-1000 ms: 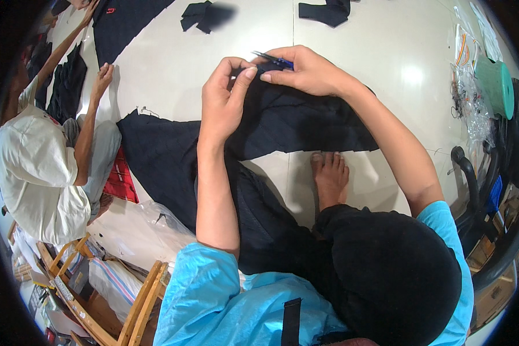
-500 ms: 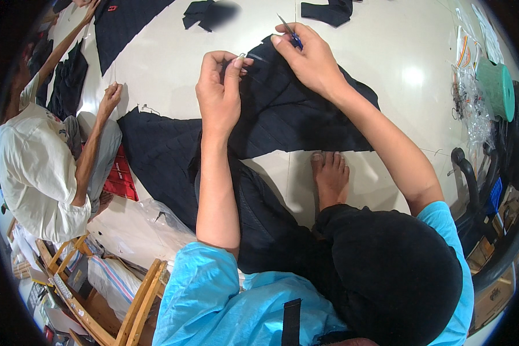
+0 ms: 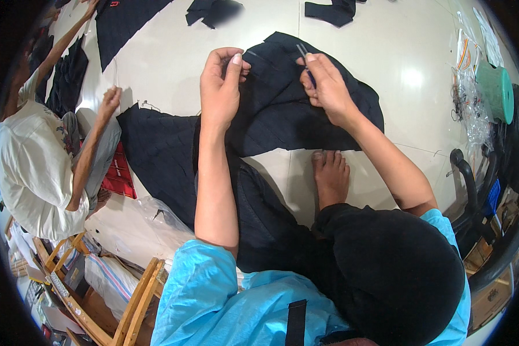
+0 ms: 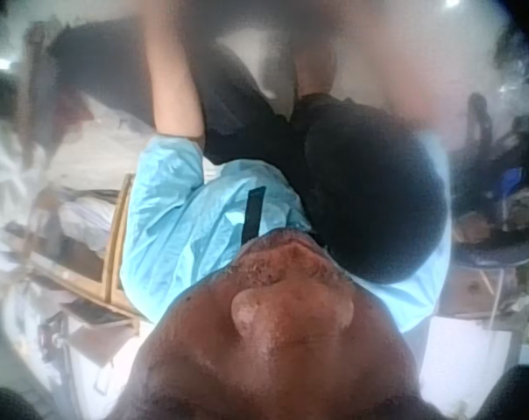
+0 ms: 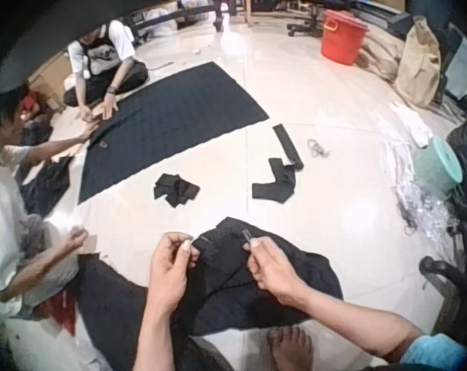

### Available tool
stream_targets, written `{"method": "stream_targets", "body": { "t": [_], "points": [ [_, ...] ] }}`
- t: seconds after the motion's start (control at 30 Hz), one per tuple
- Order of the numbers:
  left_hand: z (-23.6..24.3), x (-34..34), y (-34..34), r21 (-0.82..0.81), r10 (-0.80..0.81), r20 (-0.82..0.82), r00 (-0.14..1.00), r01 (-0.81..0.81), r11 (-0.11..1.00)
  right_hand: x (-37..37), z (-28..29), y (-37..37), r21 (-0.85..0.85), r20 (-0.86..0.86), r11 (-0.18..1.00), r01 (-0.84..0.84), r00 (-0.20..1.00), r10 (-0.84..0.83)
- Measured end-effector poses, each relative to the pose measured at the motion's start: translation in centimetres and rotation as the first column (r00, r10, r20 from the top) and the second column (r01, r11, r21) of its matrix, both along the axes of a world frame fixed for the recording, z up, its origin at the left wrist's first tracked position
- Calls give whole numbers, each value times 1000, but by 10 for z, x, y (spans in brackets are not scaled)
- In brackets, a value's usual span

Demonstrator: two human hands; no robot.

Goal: The person sits on the floor and uses small scissors to trim loose threads and edges of a black fabric piece. They repeatedly fold and adjust the fabric while cutting, and place trimmed pieces aside.

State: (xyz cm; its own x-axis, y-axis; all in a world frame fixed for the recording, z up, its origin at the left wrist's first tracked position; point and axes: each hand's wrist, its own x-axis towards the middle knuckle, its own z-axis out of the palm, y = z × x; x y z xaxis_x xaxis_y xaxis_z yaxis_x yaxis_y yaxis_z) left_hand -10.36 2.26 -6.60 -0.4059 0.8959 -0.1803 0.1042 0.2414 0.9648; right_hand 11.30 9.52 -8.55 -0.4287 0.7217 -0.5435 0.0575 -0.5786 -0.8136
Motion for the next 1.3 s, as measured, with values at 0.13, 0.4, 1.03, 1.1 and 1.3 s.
{"method": "stream_targets", "body": {
  "t": [0.13, 0.4, 1.03, 1.1, 1.3],
  "points": [
    [-7, 1, -2, -134, -113, -218, 969, 85, 987, 15, -7, 6, 188, 260, 971, -150, 960, 98],
    [-28, 3, -3, -270, -339, -521, 784, 225, 936, 20, -8, -9, 653, 515, 623, -432, 856, 54],
    [-34, 0, 5, -203, -204, -257, 945, 153, 967, 4, -29, -2, 653, 684, 466, -597, 729, -25],
    [-31, 3, 6, -243, -217, -270, 938, 152, 958, 4, -30, 0, 636, 703, 463, -618, 711, -16],
    [-33, -1, 6, -264, -177, -186, 966, 124, 956, 3, -33, 0, 658, 688, 442, -609, 726, -24]
  ]
}}
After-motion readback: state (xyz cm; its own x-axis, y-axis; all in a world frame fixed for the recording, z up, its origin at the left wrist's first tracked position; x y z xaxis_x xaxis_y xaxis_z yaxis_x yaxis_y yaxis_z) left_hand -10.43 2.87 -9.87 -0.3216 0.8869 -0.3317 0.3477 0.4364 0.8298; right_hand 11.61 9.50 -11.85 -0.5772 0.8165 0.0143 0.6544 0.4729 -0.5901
